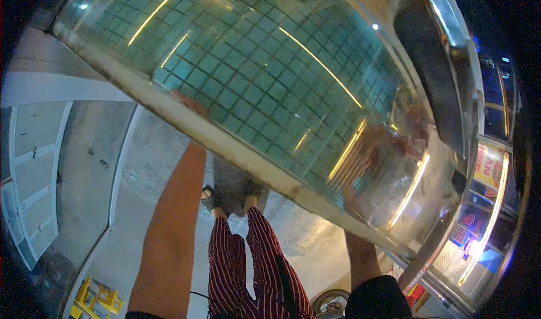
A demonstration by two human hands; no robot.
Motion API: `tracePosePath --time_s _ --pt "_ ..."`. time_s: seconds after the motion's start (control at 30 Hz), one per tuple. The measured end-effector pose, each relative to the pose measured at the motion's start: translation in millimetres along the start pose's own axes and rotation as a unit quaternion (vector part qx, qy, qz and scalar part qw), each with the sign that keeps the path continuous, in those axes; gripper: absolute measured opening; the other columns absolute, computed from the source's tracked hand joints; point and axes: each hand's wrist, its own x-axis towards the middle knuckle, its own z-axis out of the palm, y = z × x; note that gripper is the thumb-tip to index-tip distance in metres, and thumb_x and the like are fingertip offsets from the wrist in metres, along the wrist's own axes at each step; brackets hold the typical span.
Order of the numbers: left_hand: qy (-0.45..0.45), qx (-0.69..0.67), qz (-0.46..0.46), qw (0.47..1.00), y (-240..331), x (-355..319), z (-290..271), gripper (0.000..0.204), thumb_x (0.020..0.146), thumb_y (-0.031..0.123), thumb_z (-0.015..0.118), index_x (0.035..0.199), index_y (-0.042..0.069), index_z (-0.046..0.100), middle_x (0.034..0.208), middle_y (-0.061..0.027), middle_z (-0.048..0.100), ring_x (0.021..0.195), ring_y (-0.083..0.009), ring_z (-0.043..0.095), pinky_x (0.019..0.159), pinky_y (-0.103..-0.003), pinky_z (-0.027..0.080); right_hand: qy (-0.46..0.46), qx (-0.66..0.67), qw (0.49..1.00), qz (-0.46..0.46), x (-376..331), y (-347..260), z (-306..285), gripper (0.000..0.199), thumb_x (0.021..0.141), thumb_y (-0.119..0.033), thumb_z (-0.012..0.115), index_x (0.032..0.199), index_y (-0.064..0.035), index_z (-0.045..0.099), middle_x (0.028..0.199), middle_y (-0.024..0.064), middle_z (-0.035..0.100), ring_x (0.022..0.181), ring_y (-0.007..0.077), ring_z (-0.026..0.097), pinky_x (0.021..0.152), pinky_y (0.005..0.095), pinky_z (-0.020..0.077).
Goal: Cleaning the glass panels of a food display case and organizing containers inside.
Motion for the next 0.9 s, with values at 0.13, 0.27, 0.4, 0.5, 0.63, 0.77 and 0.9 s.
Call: tracePosePath --time_s 0.13,0.27,0.4,0.5,0.63,0.77,0.9 --pt "-0.027 0.217 0.068 0.973 -14.0 -17.8 23.7 0.053 0.096 0.026 0.036 0.14 0.0 0.019 0.139 -0.0259 0.029 0.124 -0.0384 0.035 0.104 -0.039 0.03 0.069 -0.228 0.97 -0.054 107.1 70.3 90.0 0.043 0.091 -0.039 0.046 0.123 -0.0107 0.049 0.113 0.0175 0.056 0.102 0.0345 0.053 0.086 0.0457 0.0412" --pt "0.003 0.06 0.1 0.993 28.1 -43.6 7.8 0.052 0.095 0.024 0.038 0.136 -0.004 0.024 0.125 -0.031 0.043 0.113 -0.0441 0.043 0.097 -0.043 0.035 0.028 -0.331 0.943 0.016 126.0 66.5 142.6 0.042 0.092 -0.038 0.042 0.125 -0.0136 0.048 0.119 0.017 0.053 0.105 0.0338 0.052 0.086 0.0468 0.0422" --pt "-0.033 -0.05 0.014 0.998 36.1 -26.9 -17.7 0.054 0.097 0.031 0.035 0.139 -0.001 0.02 0.138 -0.0282 0.029 0.125 -0.0421 0.033 0.105 -0.041 0.028 0.004 -0.187 0.981 0.052 208.3 -52.2 149.0 0.042 0.088 -0.038 0.046 0.119 -0.0103 0.053 0.115 0.0197 0.053 0.105 0.0372 0.05 0.086 0.0529 0.0416" --pt "-0.04 -0.042 0.048 0.997 38.7 -39.2 -3.1 0.055 0.095 0.022 0.036 0.139 -0.003 0.015 0.136 -0.0303 0.028 0.123 -0.0446 0.032 0.102 -0.043 0.029 0.132 -0.203 0.955 -0.174 252.1 -60.5 160.4 0.042 0.088 -0.035 0.046 0.115 -0.0032 0.052 0.116 0.0218 0.051 0.102 0.0382 0.052 0.085 0.0523 0.0426" --pt "-0.054 -0.12 0.037 0.991 16.9 -31.3 5.5 0.059 0.09 0.01 0.038 0.139 -0.006 0.011 0.135 -0.0316 0.028 0.123 -0.0463 0.031 0.102 -0.046 0.027 0.153 0.037 0.986 -0.059 272.8 -163.5 163.1 0.047 0.089 -0.038 0.044 0.12 -0.0042 0.051 0.119 0.0194 0.051 0.102 0.0415 0.051 0.087 0.0528 0.0416" --pt "-0.05 -0.096 0.054 0.993 -21.1 -33.8 7.1 0.055 0.093 0.015 0.037 0.138 -0.008 0.015 0.135 -0.0315 0.029 0.123 -0.0454 0.031 0.103 -0.047 0.025 0.01 0.112 0.992 -0.058 282.3 -228.6 162.7 0.052 0.086 -0.04 0.048 0.125 -0.006 0.048 0.123 0.0172 0.05 0.108 0.0408 0.049 0.091 0.0473 0.0411" --pt "-0.064 0.205 0.207 0.955 -62.9 -13.9 33.8 0.055 0.095 0.025 0.037 0.138 -0.004 0.02 0.132 -0.0301 0.033 0.119 -0.0436 0.037 0.101 -0.048 0.03 0.128 0.237 0.951 -0.155 249.2 -290.4 193.3 0.039 0.086 -0.037 0.049 0.11 -0.0078 0.057 0.11 0.0134 0.056 0.097 0.0344 0.054 0.091 0.0567 0.0376"
